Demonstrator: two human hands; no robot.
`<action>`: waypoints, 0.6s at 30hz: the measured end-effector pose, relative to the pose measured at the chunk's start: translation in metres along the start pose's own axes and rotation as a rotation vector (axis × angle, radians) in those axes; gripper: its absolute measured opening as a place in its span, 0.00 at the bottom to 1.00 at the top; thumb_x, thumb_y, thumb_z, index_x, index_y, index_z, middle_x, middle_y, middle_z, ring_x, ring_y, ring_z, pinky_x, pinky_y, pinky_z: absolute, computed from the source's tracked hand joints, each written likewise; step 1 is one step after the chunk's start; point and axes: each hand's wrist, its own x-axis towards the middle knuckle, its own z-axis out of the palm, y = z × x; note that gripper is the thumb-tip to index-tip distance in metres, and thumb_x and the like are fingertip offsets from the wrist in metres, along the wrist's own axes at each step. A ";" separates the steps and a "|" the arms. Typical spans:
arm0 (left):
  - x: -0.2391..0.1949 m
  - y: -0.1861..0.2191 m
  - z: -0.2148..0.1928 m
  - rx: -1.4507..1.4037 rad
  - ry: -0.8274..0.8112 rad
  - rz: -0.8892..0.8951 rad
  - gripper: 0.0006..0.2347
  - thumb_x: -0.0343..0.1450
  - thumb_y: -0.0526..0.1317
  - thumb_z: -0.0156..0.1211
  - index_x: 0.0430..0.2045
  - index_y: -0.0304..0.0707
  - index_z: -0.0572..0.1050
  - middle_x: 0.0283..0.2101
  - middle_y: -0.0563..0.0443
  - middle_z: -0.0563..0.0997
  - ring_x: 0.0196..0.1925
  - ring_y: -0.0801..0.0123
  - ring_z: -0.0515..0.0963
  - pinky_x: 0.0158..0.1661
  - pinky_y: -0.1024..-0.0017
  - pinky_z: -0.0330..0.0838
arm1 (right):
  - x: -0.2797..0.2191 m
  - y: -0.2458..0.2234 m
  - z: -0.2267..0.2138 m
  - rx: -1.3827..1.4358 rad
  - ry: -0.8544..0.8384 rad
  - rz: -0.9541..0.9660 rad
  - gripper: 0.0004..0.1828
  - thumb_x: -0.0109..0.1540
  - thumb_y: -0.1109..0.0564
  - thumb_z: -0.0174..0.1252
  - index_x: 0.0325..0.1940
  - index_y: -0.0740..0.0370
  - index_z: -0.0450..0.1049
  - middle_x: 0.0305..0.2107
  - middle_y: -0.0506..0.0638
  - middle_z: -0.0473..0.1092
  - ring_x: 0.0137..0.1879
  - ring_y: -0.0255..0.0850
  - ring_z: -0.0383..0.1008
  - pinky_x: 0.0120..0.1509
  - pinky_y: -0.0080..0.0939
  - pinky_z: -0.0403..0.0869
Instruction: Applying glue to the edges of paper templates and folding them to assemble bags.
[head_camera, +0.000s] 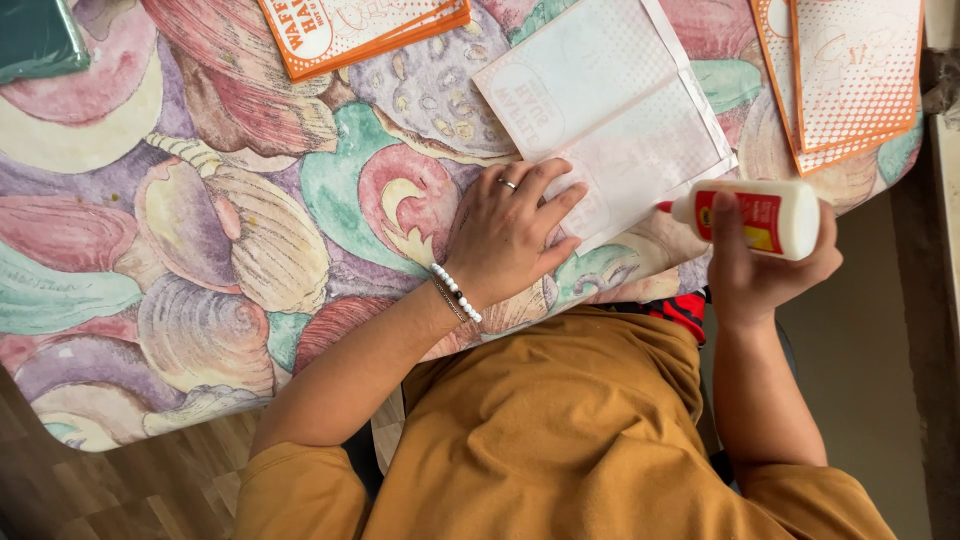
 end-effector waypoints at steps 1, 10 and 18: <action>0.000 0.000 0.000 -0.001 -0.002 0.000 0.21 0.66 0.51 0.72 0.50 0.48 0.77 0.58 0.51 0.72 0.55 0.58 0.71 0.53 0.58 0.64 | -0.011 0.005 -0.001 0.000 0.000 0.002 0.27 0.62 0.62 0.80 0.47 0.81 0.67 0.30 0.64 0.69 0.34 0.48 0.68 0.33 0.50 0.72; 0.003 0.000 -0.004 -0.029 -0.009 0.008 0.21 0.66 0.49 0.73 0.51 0.46 0.77 0.58 0.50 0.72 0.53 0.57 0.72 0.53 0.58 0.65 | -0.011 0.024 -0.004 -0.009 0.035 -0.044 0.36 0.60 0.68 0.78 0.60 0.79 0.59 0.43 0.70 0.63 0.45 0.61 0.70 0.45 0.60 0.73; 0.003 0.000 -0.004 -0.030 -0.023 -0.002 0.21 0.66 0.50 0.73 0.51 0.46 0.76 0.58 0.50 0.73 0.54 0.57 0.72 0.54 0.57 0.65 | -0.025 0.014 -0.001 -0.033 -0.005 0.055 0.34 0.57 0.61 0.82 0.54 0.82 0.67 0.30 0.63 0.67 0.34 0.49 0.69 0.34 0.53 0.73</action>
